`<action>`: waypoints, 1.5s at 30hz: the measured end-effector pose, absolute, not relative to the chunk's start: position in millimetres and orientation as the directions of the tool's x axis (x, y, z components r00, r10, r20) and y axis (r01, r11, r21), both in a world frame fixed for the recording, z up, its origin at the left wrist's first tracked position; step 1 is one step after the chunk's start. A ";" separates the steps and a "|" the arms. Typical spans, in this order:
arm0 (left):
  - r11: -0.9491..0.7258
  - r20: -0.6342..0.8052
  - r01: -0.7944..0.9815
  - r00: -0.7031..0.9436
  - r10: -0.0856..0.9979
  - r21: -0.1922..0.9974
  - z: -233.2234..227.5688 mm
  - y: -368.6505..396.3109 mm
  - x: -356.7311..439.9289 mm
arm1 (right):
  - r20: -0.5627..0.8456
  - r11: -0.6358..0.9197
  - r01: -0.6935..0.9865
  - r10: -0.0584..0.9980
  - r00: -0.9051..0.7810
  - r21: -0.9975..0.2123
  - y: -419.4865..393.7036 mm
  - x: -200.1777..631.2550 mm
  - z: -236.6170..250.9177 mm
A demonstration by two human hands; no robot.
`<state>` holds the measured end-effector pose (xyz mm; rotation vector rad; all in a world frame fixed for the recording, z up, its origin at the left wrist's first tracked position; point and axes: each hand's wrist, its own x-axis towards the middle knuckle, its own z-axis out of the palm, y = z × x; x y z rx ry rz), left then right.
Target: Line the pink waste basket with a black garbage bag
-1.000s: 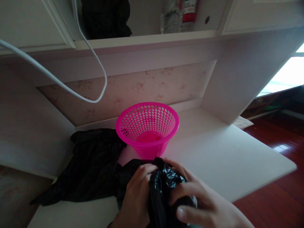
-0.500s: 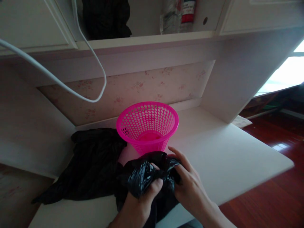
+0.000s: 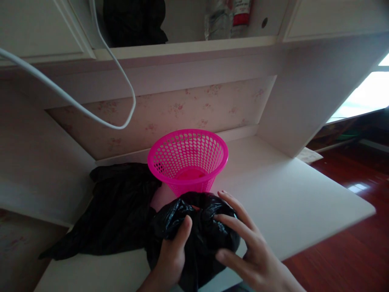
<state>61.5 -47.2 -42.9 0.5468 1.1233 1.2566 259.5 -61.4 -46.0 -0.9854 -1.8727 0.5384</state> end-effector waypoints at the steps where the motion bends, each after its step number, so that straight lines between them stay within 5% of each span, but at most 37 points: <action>1: 0.285 -0.352 -0.426 -0.086 0.932 0.859 -41.2 -47.7 63.0 | 0.571 0.605 0.407 0.792 -0.217 -0.684 -60.5 258.2 -47.6; 7: 0.135 -0.151 -0.087 -0.202 0.968 0.987 -27.2 -49.1 64.5 | 0.668 0.609 0.398 0.744 0.013 -0.686 -51.6 256.6 -51.3; 13: 0.142 -0.066 0.172 -0.383 0.921 0.975 -34.7 -43.0 45.3 | 0.632 0.611 0.383 0.770 -0.087 -0.692 -48.2 262.4 -49.4; 18: 0.229 -0.250 -0.099 -0.387 0.888 0.968 -39.5 -39.0 33.7 | 0.541 0.546 0.397 0.830 -0.135 -0.738 -50.9 269.2 -40.4; 22: 0.291 -0.396 -0.333 -0.312 0.864 0.897 -36.5 -36.1 34.7 | 0.619 0.728 0.345 0.685 -0.384 -0.592 -57.9 269.8 -31.4; 28: 0.158 -0.221 -0.197 -0.353 0.909 0.968 -26.4 -42.8 46.9 | 0.739 0.824 0.437 0.538 -0.405 -0.360 -57.8 262.0 -43.2; 34: 0.126 -0.175 -0.155 -0.363 0.915 0.980 -19.9 -50.7 51.5 | 0.682 0.670 0.625 0.674 -0.286 -0.400 -51.1 243.8 -44.2; 40: 0.060 -0.114 -0.160 -0.358 0.927 0.985 -13.6 -52.1 48.1 | 0.606 0.683 0.635 0.689 -0.397 -0.360 -51.5 233.6 -46.0; 45: 0.056 -0.099 -0.138 -0.331 0.938 0.989 -12.6 -56.5 49.7 | 0.567 0.541 0.720 0.785 -0.249 -0.434 -52.9 227.0 -50.8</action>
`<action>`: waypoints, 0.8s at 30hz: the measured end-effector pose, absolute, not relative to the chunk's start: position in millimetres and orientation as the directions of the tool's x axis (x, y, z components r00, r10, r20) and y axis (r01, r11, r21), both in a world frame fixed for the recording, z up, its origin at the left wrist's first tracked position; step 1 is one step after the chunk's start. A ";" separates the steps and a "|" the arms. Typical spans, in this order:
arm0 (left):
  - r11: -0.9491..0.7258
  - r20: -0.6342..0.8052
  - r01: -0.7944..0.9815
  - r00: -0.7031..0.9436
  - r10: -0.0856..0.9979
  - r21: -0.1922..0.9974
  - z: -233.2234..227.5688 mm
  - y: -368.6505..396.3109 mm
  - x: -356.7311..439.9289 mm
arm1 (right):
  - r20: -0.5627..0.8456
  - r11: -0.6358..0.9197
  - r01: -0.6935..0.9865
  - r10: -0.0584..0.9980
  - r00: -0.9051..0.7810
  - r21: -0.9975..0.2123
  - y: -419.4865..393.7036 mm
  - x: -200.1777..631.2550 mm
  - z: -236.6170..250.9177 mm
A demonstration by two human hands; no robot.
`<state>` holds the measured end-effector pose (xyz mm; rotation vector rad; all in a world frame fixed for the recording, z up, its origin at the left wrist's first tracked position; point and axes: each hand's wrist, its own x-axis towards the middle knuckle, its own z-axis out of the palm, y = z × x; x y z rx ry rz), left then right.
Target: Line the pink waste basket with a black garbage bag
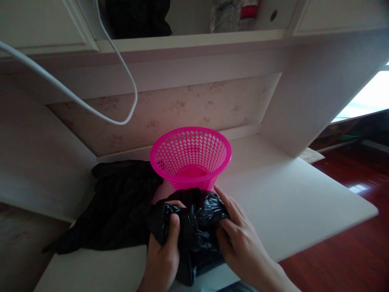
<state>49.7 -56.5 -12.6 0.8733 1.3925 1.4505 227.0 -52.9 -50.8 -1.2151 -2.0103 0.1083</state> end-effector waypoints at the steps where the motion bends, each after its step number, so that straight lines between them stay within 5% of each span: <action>1: 0.069 -0.109 -0.130 -0.333 0.937 0.989 -13.5 -56.8 49.7 | 0.558 0.526 0.715 0.798 -0.228 -0.461 -53.7 225.8 -50.0; 10: 0.404 -0.451 -0.202 -0.339 0.826 0.892 -36.3 -55.6 29.4 | 0.277 0.358 0.398 0.929 -0.247 -0.845 -57.4 225.9 -41.0; 18: 0.526 -0.593 -0.503 0.032 0.804 0.686 -26.0 -54.5 37.3 | 0.358 0.498 0.260 0.824 -0.439 -0.827 -46.4 220.8 -31.4; 24: 0.469 -0.570 -0.437 -0.130 0.811 0.768 -34.1 -52.3 33.8 | 0.334 0.435 0.284 0.878 -0.343 -0.854 -51.7 228.4 -39.6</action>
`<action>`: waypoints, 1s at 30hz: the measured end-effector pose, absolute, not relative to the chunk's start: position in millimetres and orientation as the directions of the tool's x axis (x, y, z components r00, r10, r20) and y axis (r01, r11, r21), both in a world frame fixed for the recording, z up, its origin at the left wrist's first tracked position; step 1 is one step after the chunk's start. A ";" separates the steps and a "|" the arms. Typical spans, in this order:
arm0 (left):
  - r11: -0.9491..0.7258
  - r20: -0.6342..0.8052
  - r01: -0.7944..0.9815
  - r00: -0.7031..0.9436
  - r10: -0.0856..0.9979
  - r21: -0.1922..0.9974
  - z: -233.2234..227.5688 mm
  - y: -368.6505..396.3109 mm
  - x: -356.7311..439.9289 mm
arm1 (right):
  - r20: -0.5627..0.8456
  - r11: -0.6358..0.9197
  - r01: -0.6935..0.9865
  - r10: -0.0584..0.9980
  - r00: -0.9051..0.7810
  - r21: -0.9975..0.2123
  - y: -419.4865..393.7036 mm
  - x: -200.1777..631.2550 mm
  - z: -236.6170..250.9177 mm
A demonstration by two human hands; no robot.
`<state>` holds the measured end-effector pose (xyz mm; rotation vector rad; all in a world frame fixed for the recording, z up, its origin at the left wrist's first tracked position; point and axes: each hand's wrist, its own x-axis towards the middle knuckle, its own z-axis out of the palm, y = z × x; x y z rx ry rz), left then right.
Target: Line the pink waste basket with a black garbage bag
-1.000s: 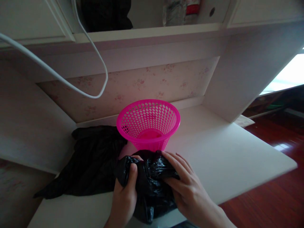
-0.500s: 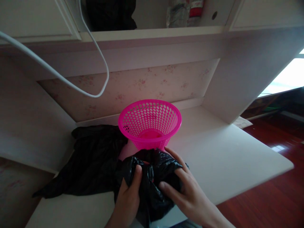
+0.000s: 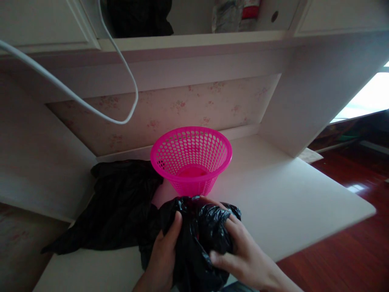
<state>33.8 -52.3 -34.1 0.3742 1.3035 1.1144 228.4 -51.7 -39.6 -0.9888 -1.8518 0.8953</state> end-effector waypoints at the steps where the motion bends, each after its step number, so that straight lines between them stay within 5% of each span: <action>1: 0.466 -0.567 -0.429 -0.142 0.811 0.774 -38.1 -52.2 31.7 | 0.359 0.440 0.290 0.886 -0.292 -0.850 -53.2 229.6 -42.0; 8: 0.395 -0.427 -0.162 -0.341 0.838 0.904 -41.9 -54.4 35.4 | 0.481 0.492 0.341 0.868 -0.123 -0.801 -60.5 235.7 -45.9; 14: 0.300 -0.269 -0.018 -0.494 0.827 0.954 -35.5 -49.9 42.2 | 0.432 0.433 0.036 0.902 -0.015 -0.901 -65.6 238.4 -63.7; 21: 0.240 -0.156 0.060 -0.605 0.781 0.969 -49.6 -26.5 20.8 | 0.438 0.469 -0.345 0.883 0.168 -0.813 -55.9 253.8 -80.9; 27: 0.198 -0.117 0.025 -0.729 0.674 0.980 -77.9 -14.8 -4.5 | 0.246 0.328 -0.399 0.938 0.243 -0.856 -51.5 281.0 -96.8; 30: 0.234 -0.121 0.054 -0.732 0.671 0.971 -80.4 -21.2 -8.6 | 0.280 0.356 -0.348 0.927 0.251 -0.868 -50.1 286.9 -99.6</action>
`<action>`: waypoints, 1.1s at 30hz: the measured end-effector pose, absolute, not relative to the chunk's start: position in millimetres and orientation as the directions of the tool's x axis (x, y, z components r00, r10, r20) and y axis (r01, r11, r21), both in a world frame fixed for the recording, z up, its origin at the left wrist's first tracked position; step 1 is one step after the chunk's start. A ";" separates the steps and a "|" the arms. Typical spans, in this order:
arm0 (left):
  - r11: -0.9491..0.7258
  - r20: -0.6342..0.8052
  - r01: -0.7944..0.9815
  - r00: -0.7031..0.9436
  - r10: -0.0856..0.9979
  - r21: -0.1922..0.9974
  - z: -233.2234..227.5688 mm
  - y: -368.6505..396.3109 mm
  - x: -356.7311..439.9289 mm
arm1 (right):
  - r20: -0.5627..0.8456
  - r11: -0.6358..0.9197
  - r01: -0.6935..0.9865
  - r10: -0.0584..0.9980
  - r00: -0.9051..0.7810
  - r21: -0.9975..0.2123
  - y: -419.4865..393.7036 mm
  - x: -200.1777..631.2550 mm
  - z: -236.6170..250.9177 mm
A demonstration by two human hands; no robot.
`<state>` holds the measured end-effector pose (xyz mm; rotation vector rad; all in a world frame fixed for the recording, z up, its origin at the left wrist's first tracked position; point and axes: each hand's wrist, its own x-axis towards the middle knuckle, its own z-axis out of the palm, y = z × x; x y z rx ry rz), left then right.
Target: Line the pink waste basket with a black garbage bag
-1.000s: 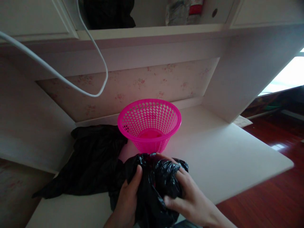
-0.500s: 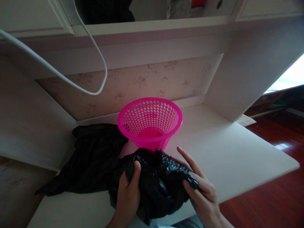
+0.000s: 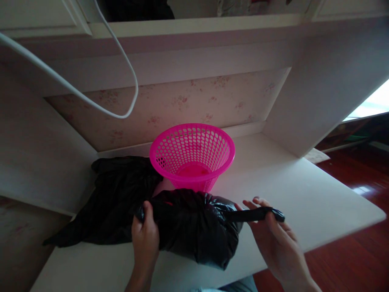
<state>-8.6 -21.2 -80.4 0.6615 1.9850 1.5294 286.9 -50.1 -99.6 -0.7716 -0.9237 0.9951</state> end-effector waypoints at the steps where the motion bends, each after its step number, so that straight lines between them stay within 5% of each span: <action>1: 0.248 -0.121 0.059 -0.748 0.652 0.967 -77.8 -24.9 -7.8 | 0.331 0.401 -0.316 0.909 0.253 -0.860 -49.2 287.7 -99.4; 3: 0.213 -0.117 0.027 -0.763 0.635 0.977 -68.8 -33.1 -3.2 | 0.442 0.482 -0.244 0.874 0.200 -0.842 -47.5 287.6 -98.1; 8: -0.184 0.015 -0.296 -0.494 0.869 0.937 -52.3 -46.9 8.2 | 0.435 0.499 0.195 0.851 -0.296 -0.844 -42.2 278.4 -92.8; 12: -0.086 0.018 -0.254 -0.260 0.966 0.963 -71.7 -44.6 -13.7 | 0.513 0.682 0.355 0.722 -0.465 -0.639 -35.1 266.2 -87.8; 15: -0.185 0.188 0.057 -0.057 0.981 0.981 -93.8 -40.9 -38.4 | 0.581 0.730 0.343 0.680 -0.447 -0.591 -30.4 258.7 -83.4; 19: -0.532 0.426 0.418 0.325 0.844 0.736 -114.7 -40.7 -38.3 | 0.558 0.637 0.280 0.768 -0.314 -0.718 -29.4 249.5 -80.4; 25: -0.710 0.562 0.514 0.440 0.700 0.481 -129.4 -45.5 -10.5 | 0.346 0.345 -0.013 0.938 -0.021 -0.938 -34.8 239.4 -87.9; 30: -0.743 0.666 0.631 0.458 0.589 0.223 -142.2 -29.4 -27.1 | 0.197 0.209 -0.170 0.977 0.083 -0.963 -34.9 249.2 -101.4; 33: -0.712 0.683 0.679 0.436 0.587 0.179 -142.9 -26.4 -28.2 | 0.183 0.196 -0.174 0.979 0.086 -0.965 -32.8 256.0 -108.4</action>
